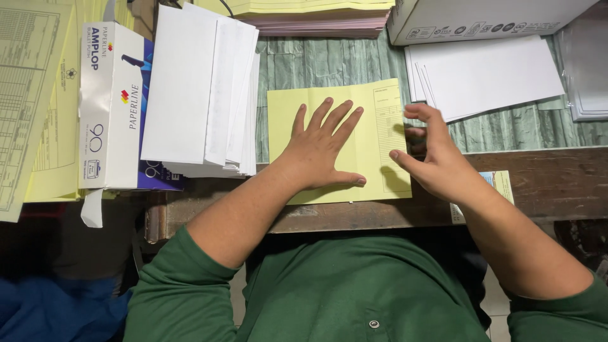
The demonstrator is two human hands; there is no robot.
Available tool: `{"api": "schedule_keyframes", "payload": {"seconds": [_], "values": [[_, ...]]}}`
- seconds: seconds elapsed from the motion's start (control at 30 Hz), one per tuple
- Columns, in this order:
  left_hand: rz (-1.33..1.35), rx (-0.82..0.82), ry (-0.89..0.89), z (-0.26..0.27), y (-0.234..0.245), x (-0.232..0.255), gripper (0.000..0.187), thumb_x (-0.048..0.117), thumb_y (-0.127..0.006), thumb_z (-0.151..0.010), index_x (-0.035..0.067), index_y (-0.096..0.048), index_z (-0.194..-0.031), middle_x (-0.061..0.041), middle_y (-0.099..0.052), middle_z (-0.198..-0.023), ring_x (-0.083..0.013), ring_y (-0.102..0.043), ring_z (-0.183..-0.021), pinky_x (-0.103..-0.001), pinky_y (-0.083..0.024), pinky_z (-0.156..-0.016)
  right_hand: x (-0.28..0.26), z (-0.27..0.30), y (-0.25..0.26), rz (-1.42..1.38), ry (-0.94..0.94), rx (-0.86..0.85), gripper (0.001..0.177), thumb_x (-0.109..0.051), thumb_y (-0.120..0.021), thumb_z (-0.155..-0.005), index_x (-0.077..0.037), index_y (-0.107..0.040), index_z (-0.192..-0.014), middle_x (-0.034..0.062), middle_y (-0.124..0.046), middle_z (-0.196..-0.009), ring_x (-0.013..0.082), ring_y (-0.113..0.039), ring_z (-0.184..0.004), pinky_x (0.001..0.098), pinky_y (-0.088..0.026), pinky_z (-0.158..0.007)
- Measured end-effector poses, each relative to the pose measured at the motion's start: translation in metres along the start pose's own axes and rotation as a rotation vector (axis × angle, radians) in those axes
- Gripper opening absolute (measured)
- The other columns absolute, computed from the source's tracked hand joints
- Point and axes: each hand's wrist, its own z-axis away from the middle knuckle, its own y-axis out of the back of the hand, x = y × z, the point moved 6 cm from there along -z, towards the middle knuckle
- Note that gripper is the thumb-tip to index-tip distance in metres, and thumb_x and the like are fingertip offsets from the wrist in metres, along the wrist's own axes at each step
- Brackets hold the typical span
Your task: Folding paper documents and inserting them into envelopes for mailing
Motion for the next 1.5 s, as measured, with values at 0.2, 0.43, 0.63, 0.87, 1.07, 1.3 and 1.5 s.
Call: {"api": "schedule_keyframes", "payload": {"seconds": [0.2, 0.43, 0.63, 0.87, 1.07, 1.3, 1.5], "values": [[0.047, 0.089, -0.019, 0.001, -0.001, -0.005, 0.122, 0.086, -0.059, -0.082, 0.02, 0.0, -0.166, -0.014, -0.015, -0.167, -0.0405, -0.016, -0.154, -0.073, -0.012, -0.118, 0.024, -0.016, -0.003, -0.438, -0.039, 0.067, 0.086, 0.013, -0.064, -0.091, -0.015, -0.012, -0.154, 0.0206, -0.037, -0.13, 0.027, -0.063, -0.102, 0.0394, -0.057, -0.085], [0.097, 0.548, 0.02, 0.0, 0.012, -0.02, 0.123, 0.087, -0.064, -0.09, 0.024, 0.008, -0.166, -0.006, 0.0, -0.175, -0.0375, -0.014, -0.162, -0.074, -0.014, -0.123, -0.039, -0.034, 0.038, -0.209, -0.18, 0.073, 0.061, 0.01, -0.062, -0.092, -0.012, -0.05, -0.147, 0.0044, -0.058, -0.102, 0.017, -0.06, -0.094, 0.0321, -0.059, -0.087], [0.172, 1.217, 0.028, 0.029, 0.038, -0.026, 0.105, 0.089, -0.039, -0.092, 0.024, -0.001, -0.167, -0.014, -0.011, -0.174, -0.034, -0.02, -0.165, -0.059, -0.019, -0.141, -0.05, -0.043, 0.071, 0.009, 0.919, 0.34, 0.022, 0.034, -0.061, -0.102, 0.014, -0.06, -0.112, 0.0264, -0.054, -0.115, 0.0502, -0.072, -0.115, 0.0527, -0.062, -0.105], [0.604, 1.498, -0.123, 0.069, 0.062, -0.027, 0.081, 0.077, -0.034, -0.096, 0.009, -0.038, -0.139, -0.015, -0.028, -0.153, -0.0292, -0.031, -0.151, -0.052, -0.031, -0.132, -0.018, -0.058, 0.059, 0.082, 0.88, 0.263, 0.031, 0.02, -0.054, -0.085, -0.003, -0.061, -0.103, 0.02, -0.051, -0.14, 0.046, -0.041, -0.15, 0.0663, -0.035, -0.134], [0.22, 1.302, -0.265, 0.056, 0.081, -0.011, 0.04, 0.048, -0.054, -0.093, 0.013, -0.057, -0.111, -0.008, -0.054, -0.118, -0.0265, -0.054, -0.112, -0.044, -0.041, -0.095, -0.018, -0.052, 0.066, 0.115, 0.769, 0.163, 0.015, 0.007, -0.06, -0.094, -0.007, -0.057, -0.094, 0.0178, -0.05, -0.148, 0.0467, -0.033, -0.16, 0.0661, -0.028, -0.137], [0.127, 0.427, -0.189, -0.006, 0.003, -0.021, 0.055, 0.046, -0.073, -0.089, 0.016, -0.061, -0.133, -0.014, -0.038, -0.155, -0.0406, -0.031, -0.145, -0.066, -0.027, -0.113, -0.026, -0.044, 0.062, 0.305, 0.726, 0.122, 0.024, 0.017, -0.051, -0.083, -0.003, -0.063, -0.079, 0.0173, -0.044, -0.141, 0.0419, -0.036, -0.137, 0.0584, -0.03, -0.121], [0.076, 0.437, -0.061, -0.01, -0.005, -0.028, 0.053, 0.034, -0.064, -0.091, 0.019, -0.055, -0.141, -0.013, -0.037, -0.155, -0.038, -0.029, -0.146, -0.073, -0.024, -0.11, -0.009, -0.045, 0.048, 0.314, 0.637, 0.033, 0.023, 0.016, -0.064, -0.085, -0.005, -0.07, -0.088, 0.0125, -0.035, -0.115, 0.0297, -0.038, -0.115, 0.0371, -0.043, -0.099]]}}
